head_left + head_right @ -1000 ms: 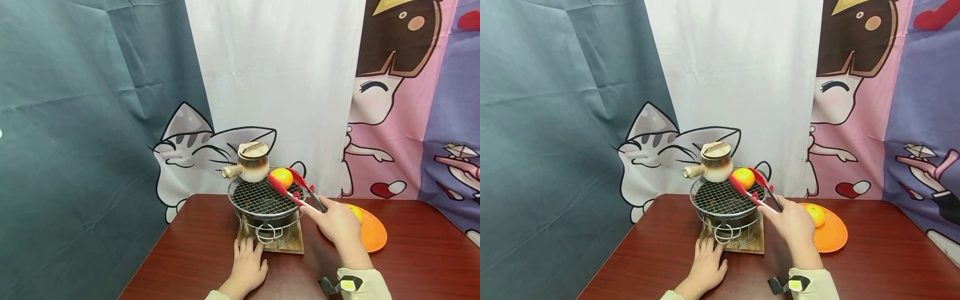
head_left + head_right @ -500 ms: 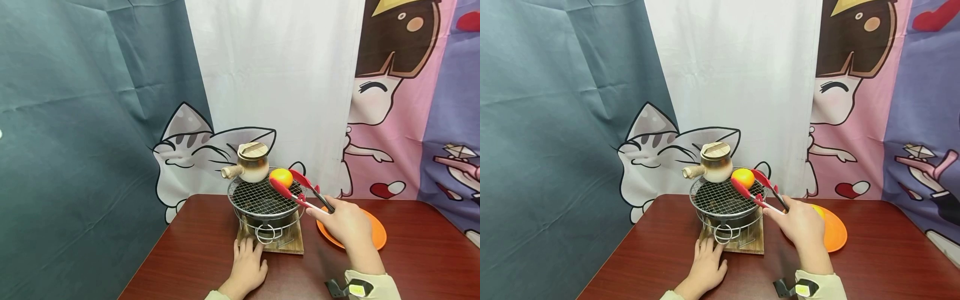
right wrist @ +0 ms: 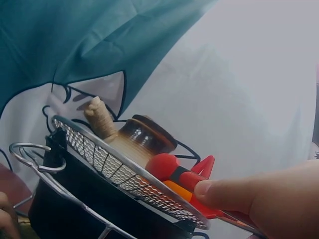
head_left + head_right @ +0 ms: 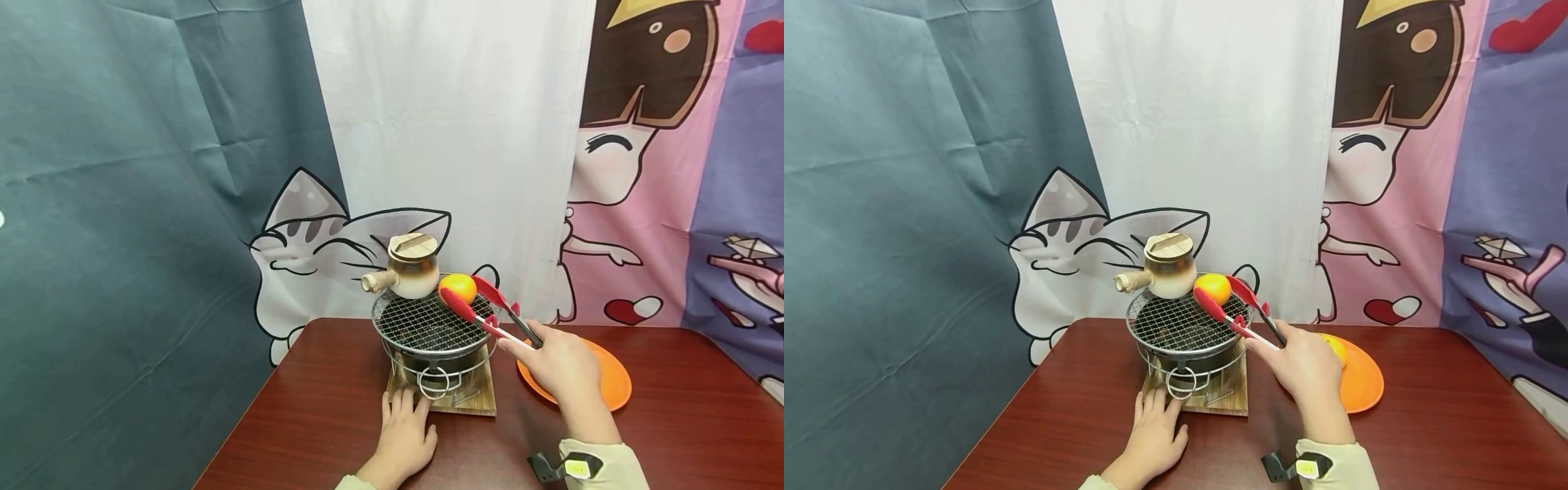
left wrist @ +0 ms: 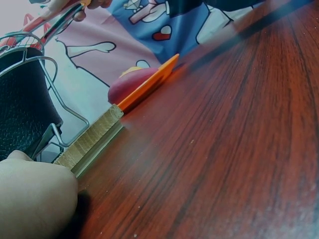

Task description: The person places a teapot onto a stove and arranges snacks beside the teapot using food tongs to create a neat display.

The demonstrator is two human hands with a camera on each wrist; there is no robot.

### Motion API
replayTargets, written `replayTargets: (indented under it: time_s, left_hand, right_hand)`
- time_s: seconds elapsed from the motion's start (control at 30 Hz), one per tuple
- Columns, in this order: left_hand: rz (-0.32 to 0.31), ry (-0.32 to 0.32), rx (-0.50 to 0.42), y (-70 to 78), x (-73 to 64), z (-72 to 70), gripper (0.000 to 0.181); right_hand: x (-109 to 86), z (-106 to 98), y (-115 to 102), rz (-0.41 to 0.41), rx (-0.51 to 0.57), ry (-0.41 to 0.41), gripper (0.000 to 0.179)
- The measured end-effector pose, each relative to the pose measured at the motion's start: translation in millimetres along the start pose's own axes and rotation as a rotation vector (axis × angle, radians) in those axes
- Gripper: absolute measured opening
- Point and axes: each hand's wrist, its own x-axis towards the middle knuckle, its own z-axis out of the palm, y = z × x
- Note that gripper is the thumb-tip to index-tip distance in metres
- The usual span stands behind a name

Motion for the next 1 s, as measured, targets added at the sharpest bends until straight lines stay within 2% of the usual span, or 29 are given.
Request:
replayTargets:
  time_s: [0.17, 0.5, 0.7, 0.87, 1.0]
  left_hand:
    - [0.012, 0.021, -0.004, -0.9, 0.3, 2.4, 0.052]
    - [-0.008, -0.005, 0.008, -2.2, -1.7, 6.4, 0.054]
    - [-0.006, 0.001, 0.000, -1.0, -1.2, 2.9, 0.054]
    - [-0.006, 0.002, -0.013, 1.2, -0.3, -2.6, 0.054]
    - [-0.013, -0.014, -0.019, 2.2, -0.4, -4.6, 0.054]
  right_hand:
    - [-0.2, 0, 1, 0.007, 0.010, -0.005, 0.099]
    - [-2.3, -2, 2, -0.006, 0.001, -0.009, 0.105]
    - [-3.7, -7, 6, -0.012, 0.054, 0.002, 0.101]
    - [-6.6, -13, 16, -0.022, 0.124, 0.046, 0.095]
    - [-9.0, -18, 26, -0.012, 0.135, 0.091, 0.093]
